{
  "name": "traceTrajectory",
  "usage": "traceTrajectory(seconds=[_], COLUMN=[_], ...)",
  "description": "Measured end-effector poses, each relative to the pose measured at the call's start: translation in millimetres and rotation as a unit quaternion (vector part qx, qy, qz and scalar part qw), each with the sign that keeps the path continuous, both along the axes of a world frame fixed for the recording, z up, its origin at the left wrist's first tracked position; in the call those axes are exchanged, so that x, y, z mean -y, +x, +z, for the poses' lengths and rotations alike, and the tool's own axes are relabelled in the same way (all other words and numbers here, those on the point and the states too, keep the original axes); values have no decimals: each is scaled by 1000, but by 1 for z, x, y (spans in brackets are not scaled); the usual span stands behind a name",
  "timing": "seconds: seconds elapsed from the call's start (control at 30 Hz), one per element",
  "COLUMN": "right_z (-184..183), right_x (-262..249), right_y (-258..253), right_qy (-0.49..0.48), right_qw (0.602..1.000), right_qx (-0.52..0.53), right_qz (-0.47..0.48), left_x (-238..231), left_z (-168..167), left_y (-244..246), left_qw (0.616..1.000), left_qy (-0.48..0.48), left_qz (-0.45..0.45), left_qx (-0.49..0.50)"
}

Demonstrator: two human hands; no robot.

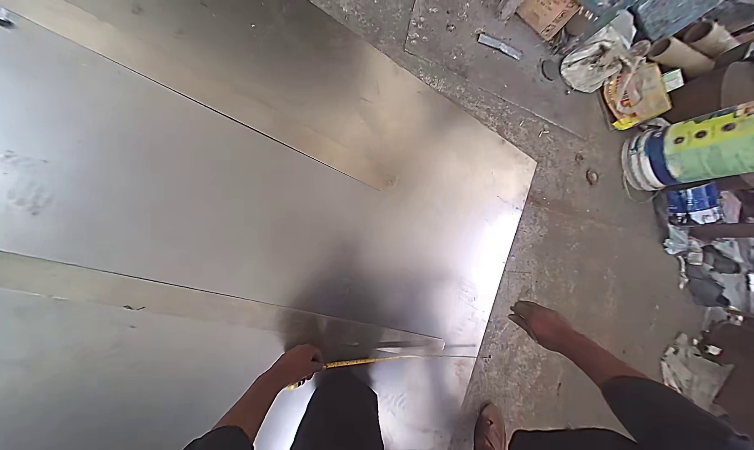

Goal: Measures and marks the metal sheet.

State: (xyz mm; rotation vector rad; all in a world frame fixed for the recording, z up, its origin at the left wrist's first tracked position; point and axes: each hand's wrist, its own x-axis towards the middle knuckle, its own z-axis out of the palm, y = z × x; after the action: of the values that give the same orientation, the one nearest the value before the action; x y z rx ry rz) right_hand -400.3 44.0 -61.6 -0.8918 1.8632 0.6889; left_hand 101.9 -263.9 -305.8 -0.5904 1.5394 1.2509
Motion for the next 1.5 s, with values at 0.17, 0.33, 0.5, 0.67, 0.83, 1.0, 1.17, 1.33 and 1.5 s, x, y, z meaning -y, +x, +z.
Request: traceTrajectory(seconds=[0.17, 0.33, 0.5, 0.67, 0.83, 1.0, 1.17, 1.33, 1.5], right_z=[-186, -279, -286, -282, -282, -280, -278, -162, -21], right_x=[56, 46, 41, 47, 45, 46, 48, 72, -20], right_y=[88, 133, 125, 122, 125, 136, 135, 155, 180], right_qy=[-319, -558, -584, -566, -571, -522, -486, -228, -121], right_qw=[943, 804, 786, 802, 799, 832, 847, 967, 990], right_qx=[-70, -187, -195, -182, -186, -179, -199, -83, 61], right_qz=[-62, -83, -53, -49, -41, -48, -76, -73, -37], left_x=[-14, -18, -17, -12, -14, -25, -64, -125, -171], left_z=[-3, -1, -4, 3, 16, 27, 71, 161, 251], left_y=[-11, -16, -21, -40, -53, -46, -39, 6, 74], left_qw=[1000, 998, 997, 994, 991, 985, 966, 984, 993], left_qy=[-7, -24, -31, -35, -53, -143, -199, -150, -108], left_qz=[3, -27, -4, -3, 1, -86, -154, -89, 50], left_qx=[28, 58, 66, 105, 120, 48, -60, -38, 19])
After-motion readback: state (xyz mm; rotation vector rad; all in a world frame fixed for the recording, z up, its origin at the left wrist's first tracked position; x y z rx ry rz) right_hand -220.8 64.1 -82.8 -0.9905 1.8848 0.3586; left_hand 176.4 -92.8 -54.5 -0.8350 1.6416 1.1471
